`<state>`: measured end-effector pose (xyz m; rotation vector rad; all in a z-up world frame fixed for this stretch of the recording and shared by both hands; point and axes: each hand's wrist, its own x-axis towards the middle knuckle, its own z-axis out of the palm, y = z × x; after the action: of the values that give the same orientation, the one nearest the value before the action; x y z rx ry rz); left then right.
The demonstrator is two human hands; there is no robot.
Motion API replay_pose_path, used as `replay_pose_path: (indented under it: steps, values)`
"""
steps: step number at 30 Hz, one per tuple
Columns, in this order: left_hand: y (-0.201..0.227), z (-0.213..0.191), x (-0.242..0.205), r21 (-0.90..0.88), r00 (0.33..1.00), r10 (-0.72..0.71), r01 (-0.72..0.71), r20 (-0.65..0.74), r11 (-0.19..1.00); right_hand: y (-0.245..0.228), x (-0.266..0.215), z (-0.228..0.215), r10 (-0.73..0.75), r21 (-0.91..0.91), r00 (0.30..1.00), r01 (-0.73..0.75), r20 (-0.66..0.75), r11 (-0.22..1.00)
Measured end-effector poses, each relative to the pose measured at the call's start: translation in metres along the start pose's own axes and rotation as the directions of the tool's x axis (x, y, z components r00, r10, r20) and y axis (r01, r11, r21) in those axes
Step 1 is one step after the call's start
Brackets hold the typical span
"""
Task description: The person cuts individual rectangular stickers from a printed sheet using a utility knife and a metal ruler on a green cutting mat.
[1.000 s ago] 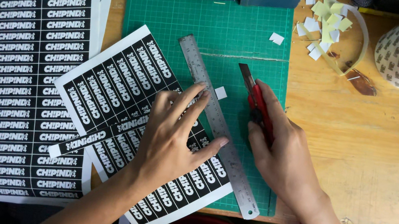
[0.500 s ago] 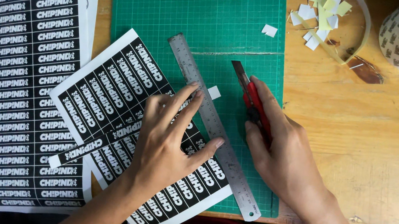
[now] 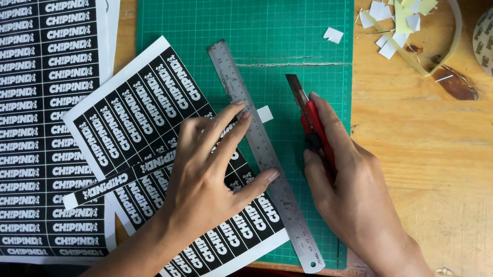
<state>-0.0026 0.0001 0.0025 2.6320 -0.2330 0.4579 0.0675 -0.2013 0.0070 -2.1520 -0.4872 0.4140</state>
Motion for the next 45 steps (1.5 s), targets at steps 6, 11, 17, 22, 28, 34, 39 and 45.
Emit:
replay_pose_path:
  steps: [6, 11, 17, 22, 28, 34, 39, 45]
  values:
    - [0.000, 0.001, 0.000, 0.019, 1.000, 0.000, 0.000, -0.008, 1.000, -0.001, 0.000, 0.000, 0.019, -0.008, 1.000, -0.019, 0.007, 1.000]
    - [0.000, 0.002, 0.001, 0.013, 1.000, 0.007, -0.007, -0.019, 1.000, 0.000, 0.000, 0.000, 0.010, -0.008, 1.000, -0.010, 0.007, 1.000]
    - [0.001, 0.001, 0.001, 0.021, 1.000, 0.016, -0.016, -0.020, 1.000, -0.003, 0.000, -0.002, 0.021, -0.007, 1.000, -0.021, 0.018, 1.000]
    - [0.001, 0.001, -0.001, 0.057, 1.000, 0.023, -0.022, -0.004, 0.998, -0.018, -0.005, -0.003, 0.070, -0.050, 0.996, -0.067, 0.052, 0.997]
    - [0.002, 0.000, -0.002, 0.143, 0.999, 0.032, -0.033, 0.011, 0.989, -0.020, -0.015, 0.017, -0.167, -0.061, 0.985, 0.170, 0.047, 0.984]
    - [0.000, -0.003, -0.003, 0.140, 0.999, 0.044, -0.043, -0.007, 0.989, -0.023, -0.017, 0.024, -0.128, -0.256, 0.988, 0.147, 0.088, 0.955]
    - [-0.002, -0.003, -0.006, 0.198, 0.998, 0.061, -0.065, 0.029, 0.978, -0.018, -0.019, 0.033, -0.157, -0.479, 0.986, 0.168, 0.064, 0.861]
    - [-0.002, -0.003, -0.006, 0.161, 0.999, 0.053, -0.050, -0.012, 0.986, -0.019, -0.018, 0.038, -0.107, -0.621, 0.992, 0.127, 0.070, 0.774]
